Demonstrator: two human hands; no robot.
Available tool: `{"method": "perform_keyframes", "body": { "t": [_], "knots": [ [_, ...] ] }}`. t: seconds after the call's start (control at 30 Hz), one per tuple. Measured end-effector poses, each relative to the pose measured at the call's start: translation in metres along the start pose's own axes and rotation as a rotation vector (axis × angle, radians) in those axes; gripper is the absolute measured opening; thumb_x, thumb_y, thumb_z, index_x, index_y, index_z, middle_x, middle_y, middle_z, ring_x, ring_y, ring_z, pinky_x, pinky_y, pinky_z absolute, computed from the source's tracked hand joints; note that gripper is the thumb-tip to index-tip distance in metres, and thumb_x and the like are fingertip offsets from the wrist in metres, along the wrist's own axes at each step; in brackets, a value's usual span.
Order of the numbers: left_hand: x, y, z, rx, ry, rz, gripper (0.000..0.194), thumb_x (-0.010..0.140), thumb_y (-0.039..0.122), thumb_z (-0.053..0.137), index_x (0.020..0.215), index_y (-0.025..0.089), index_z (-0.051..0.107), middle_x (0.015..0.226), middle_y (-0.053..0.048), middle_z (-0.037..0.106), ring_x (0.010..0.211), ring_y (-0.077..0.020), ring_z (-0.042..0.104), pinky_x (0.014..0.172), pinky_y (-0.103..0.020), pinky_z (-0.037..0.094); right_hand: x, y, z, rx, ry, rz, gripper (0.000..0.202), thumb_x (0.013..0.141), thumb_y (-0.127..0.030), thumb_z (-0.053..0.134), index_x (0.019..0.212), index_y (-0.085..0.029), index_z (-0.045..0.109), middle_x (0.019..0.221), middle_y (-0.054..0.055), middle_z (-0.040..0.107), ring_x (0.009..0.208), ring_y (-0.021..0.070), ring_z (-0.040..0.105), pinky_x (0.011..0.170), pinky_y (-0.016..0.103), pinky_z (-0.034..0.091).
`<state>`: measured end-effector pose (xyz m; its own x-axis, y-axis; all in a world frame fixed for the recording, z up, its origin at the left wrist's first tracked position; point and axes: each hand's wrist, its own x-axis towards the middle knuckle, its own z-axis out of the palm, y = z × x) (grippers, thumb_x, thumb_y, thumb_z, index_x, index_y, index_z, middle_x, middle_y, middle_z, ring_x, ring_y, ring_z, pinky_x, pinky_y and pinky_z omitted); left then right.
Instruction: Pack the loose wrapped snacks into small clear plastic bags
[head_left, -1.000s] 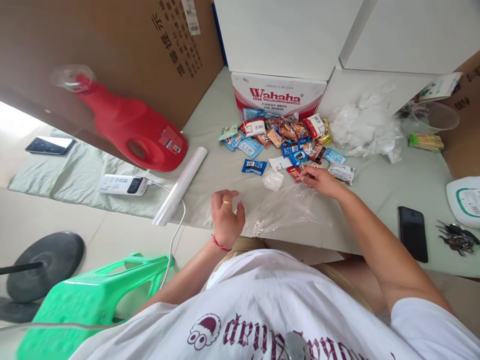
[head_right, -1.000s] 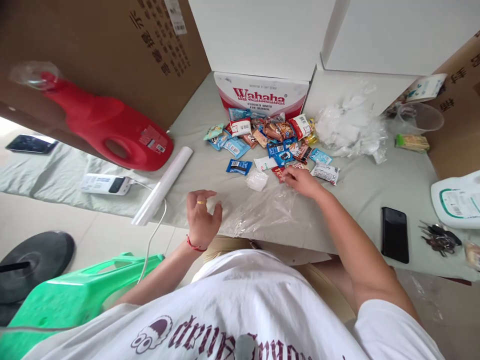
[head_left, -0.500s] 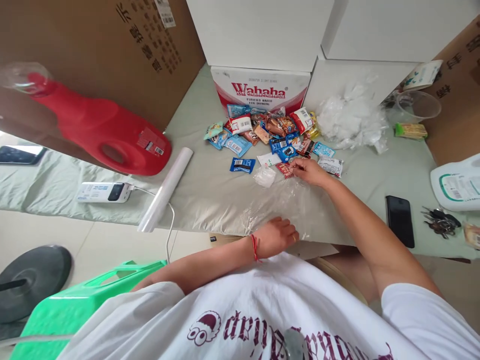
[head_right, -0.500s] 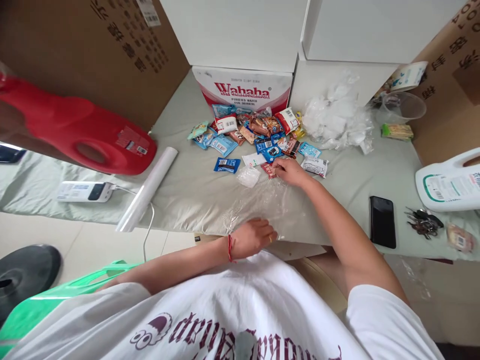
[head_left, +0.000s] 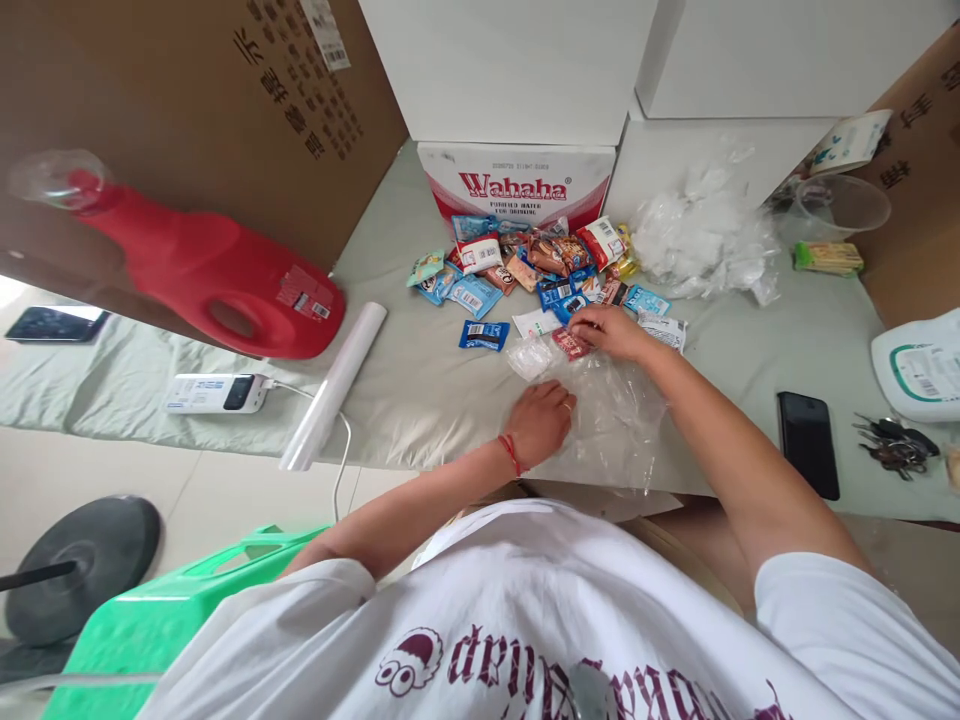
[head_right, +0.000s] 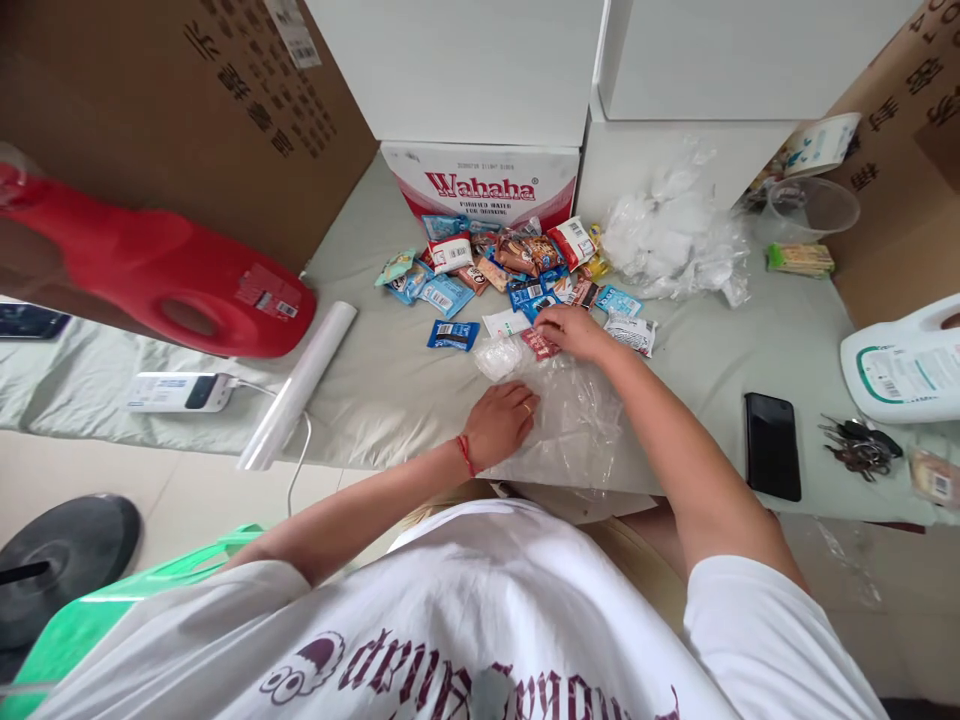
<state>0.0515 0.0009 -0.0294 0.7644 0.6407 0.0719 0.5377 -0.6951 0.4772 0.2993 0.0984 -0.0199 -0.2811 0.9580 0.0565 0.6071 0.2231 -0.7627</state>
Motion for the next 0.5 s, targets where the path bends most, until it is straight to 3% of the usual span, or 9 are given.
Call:
{"method": "perform_keyframes", "body": {
  "t": [0.07,0.17,0.27,0.37,0.43,0.5],
  "knots": [
    [0.002,-0.013,0.012,0.096,-0.008,0.0,0.035,0.098,0.026,0.05,0.127,0.017,0.068,0.14,-0.016,0.064,0.141,-0.0326,0.049,0.12,-0.056,0.032,-0.018,-0.004,-0.018,-0.037,0.216,0.073,0.045,0.091,-0.058,0.059,0.109,-0.019,0.072,0.112,0.011,0.072,0.104,0.0258,0.065,0.098,0.041,0.049],
    [-0.009,-0.021,0.028,0.159,0.048,-0.012,0.042,0.103,0.031,0.044,0.14,0.019,0.061,0.154,-0.014,0.055,0.151,-0.0315,0.04,0.126,-0.064,0.016,-0.072,-0.007,-0.033,0.07,0.487,0.275,0.061,0.093,-0.067,0.057,0.138,-0.026,0.059,0.128,0.011,0.067,0.114,0.0253,0.064,0.099,0.041,0.051],
    [-0.02,-0.017,0.034,0.16,0.086,-0.042,0.045,0.105,0.033,0.042,0.146,0.023,0.057,0.157,-0.014,0.052,0.151,-0.0315,0.04,0.125,-0.071,0.004,-0.133,-0.005,-0.017,0.181,0.493,0.406,0.086,0.081,-0.069,0.072,0.152,-0.029,0.044,0.138,0.013,0.062,0.121,0.0278,0.063,0.094,0.041,0.054],
    [-0.026,-0.014,0.033,0.149,0.091,-0.083,0.048,0.105,0.036,0.041,0.151,0.025,0.051,0.161,-0.014,0.046,0.151,-0.0319,0.04,0.123,-0.073,-0.003,-0.173,0.004,0.012,0.212,0.465,0.605,0.102,0.064,-0.058,0.088,0.15,-0.026,0.044,0.118,0.011,0.069,0.097,0.0253,0.07,0.083,0.04,0.057],
    [-0.029,-0.015,0.03,0.146,0.083,-0.107,0.049,0.105,0.036,0.042,0.153,0.026,0.049,0.163,-0.015,0.044,0.151,-0.0326,0.04,0.122,-0.074,-0.004,-0.186,0.015,0.022,0.262,0.517,0.694,0.086,0.068,-0.054,0.084,0.142,-0.023,0.052,0.095,0.004,0.07,0.077,0.0208,0.067,0.075,0.038,0.057],
    [-0.033,-0.019,0.026,0.139,0.079,-0.133,0.05,0.105,0.036,0.042,0.153,0.026,0.048,0.162,-0.015,0.045,0.15,-0.0334,0.042,0.122,-0.074,-0.001,-0.192,0.029,0.02,0.3,0.567,0.703,0.067,0.072,-0.052,0.079,0.129,-0.022,0.06,0.08,-0.001,0.066,0.068,0.0184,0.063,0.07,0.035,0.055]
  ]
}}
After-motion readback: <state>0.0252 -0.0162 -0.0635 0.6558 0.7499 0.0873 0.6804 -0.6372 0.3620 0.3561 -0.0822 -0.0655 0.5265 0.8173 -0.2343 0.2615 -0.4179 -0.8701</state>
